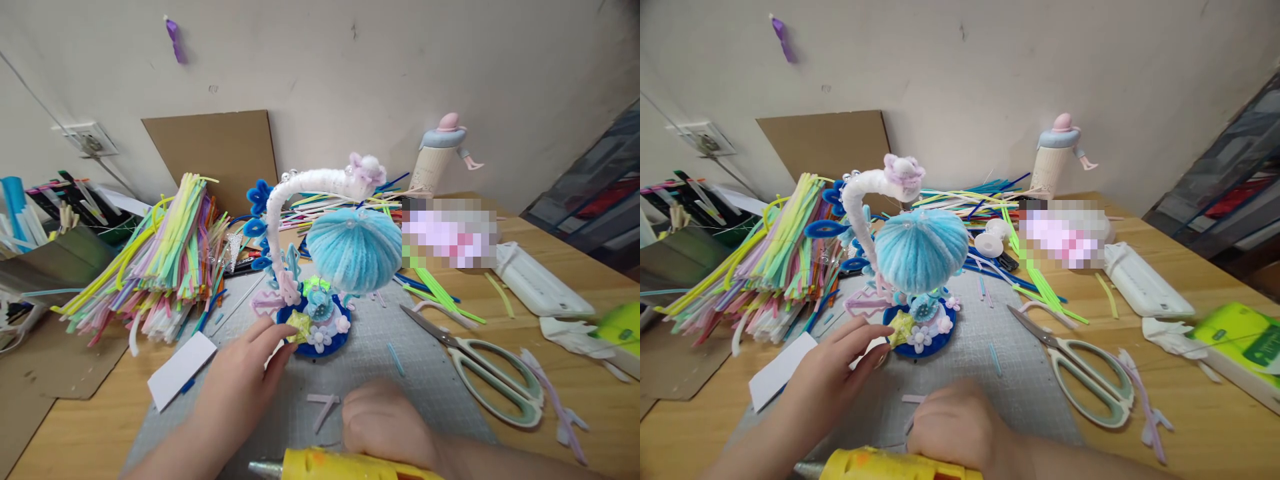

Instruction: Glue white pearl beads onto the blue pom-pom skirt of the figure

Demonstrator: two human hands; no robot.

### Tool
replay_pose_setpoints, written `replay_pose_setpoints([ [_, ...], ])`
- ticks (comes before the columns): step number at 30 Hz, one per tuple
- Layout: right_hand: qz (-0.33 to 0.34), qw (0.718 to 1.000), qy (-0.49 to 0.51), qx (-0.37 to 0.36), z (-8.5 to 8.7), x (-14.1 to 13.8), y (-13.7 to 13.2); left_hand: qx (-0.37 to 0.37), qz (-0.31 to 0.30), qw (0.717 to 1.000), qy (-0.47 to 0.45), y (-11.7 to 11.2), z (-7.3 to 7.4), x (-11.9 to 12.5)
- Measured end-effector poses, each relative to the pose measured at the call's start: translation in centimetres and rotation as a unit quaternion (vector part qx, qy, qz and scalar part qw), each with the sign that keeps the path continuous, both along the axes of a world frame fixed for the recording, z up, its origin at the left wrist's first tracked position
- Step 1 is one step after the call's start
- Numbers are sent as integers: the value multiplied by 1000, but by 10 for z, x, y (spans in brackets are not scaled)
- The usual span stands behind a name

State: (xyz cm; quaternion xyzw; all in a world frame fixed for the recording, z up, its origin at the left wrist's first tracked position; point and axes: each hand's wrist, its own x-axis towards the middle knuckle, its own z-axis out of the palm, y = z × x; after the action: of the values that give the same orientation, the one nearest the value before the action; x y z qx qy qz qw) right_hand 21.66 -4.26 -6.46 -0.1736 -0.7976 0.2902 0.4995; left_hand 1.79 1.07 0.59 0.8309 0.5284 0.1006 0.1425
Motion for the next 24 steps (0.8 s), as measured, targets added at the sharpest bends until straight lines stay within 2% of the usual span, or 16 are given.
replay_pose_setpoints([
  [4, -4, 1000, 9, 4, 3, -1, 1, -10, 65, 998, 3, -4, -3, -26],
  [9, -15, 1000, 1, 14, -1, -1, 1, -28, 41, 998, 40, 10, -3, -46],
  [16, -31, 999, -28, 22, -6, 0, -1, -54, -4, 996, 65, 23, 6, -32],
  [20, -35, 998, -34, 27, -6, 1, 0, -75, -6, 993, 95, 23, 11, -29],
  [24, -34, 998, -44, 27, -7, 1, -1, -89, -5, 989, 115, 23, 11, -30],
])
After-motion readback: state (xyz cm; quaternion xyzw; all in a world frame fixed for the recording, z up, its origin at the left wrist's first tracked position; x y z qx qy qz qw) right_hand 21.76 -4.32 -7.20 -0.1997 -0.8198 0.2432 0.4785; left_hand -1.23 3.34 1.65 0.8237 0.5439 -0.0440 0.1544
